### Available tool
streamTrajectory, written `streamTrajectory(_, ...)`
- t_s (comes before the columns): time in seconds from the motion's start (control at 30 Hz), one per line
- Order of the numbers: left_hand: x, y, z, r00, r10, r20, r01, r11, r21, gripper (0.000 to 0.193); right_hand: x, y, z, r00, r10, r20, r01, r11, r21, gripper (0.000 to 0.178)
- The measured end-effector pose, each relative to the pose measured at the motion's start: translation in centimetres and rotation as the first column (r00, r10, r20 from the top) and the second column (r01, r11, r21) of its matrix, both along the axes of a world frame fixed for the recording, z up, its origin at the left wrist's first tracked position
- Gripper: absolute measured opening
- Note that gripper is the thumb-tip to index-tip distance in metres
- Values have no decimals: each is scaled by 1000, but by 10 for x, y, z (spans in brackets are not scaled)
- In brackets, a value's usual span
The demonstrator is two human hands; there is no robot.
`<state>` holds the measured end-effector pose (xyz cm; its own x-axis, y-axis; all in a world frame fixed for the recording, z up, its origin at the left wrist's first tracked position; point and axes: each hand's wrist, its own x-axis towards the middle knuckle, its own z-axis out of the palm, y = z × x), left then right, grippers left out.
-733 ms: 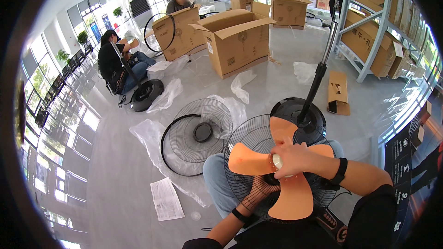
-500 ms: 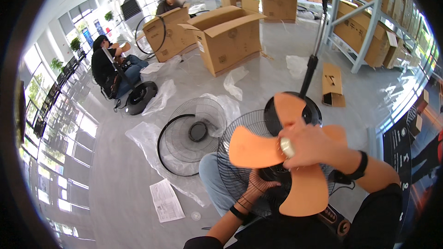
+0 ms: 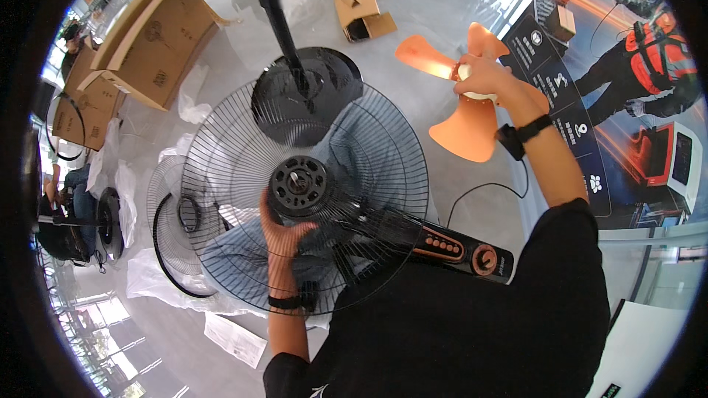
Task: The recorder is assembling a pedestal fan, focusing on attaching the rear guard and fan blades to the motor assembly.
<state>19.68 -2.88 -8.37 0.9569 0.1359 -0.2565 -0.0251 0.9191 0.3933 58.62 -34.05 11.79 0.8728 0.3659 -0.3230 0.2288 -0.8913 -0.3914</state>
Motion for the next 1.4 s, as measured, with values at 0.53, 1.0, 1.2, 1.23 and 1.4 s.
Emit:
streamTrajectory(0.53,-72,-40,5,934,340,-111,34,225,974,130,34,-48,-255,983,166,74,-126,916,-382,77)
streamTrajectory(1.0,-46,-32,22,916,401,27,-191,376,906,125,130,-117,-340,901,409,142,-395,911,-117,45)
streamTrajectory(1.2,-52,-34,22,894,446,35,-238,408,881,120,-36,98,-73,969,207,-134,-153,932,329,45)
streamTrajectory(1.23,-47,-33,21,898,437,55,-258,422,869,120,-50,109,-54,950,271,-153,-214,926,310,45)
streamTrajectory(1.4,-37,-36,21,900,431,65,-269,433,860,116,-83,107,-48,877,481,22,-480,871,103,42)
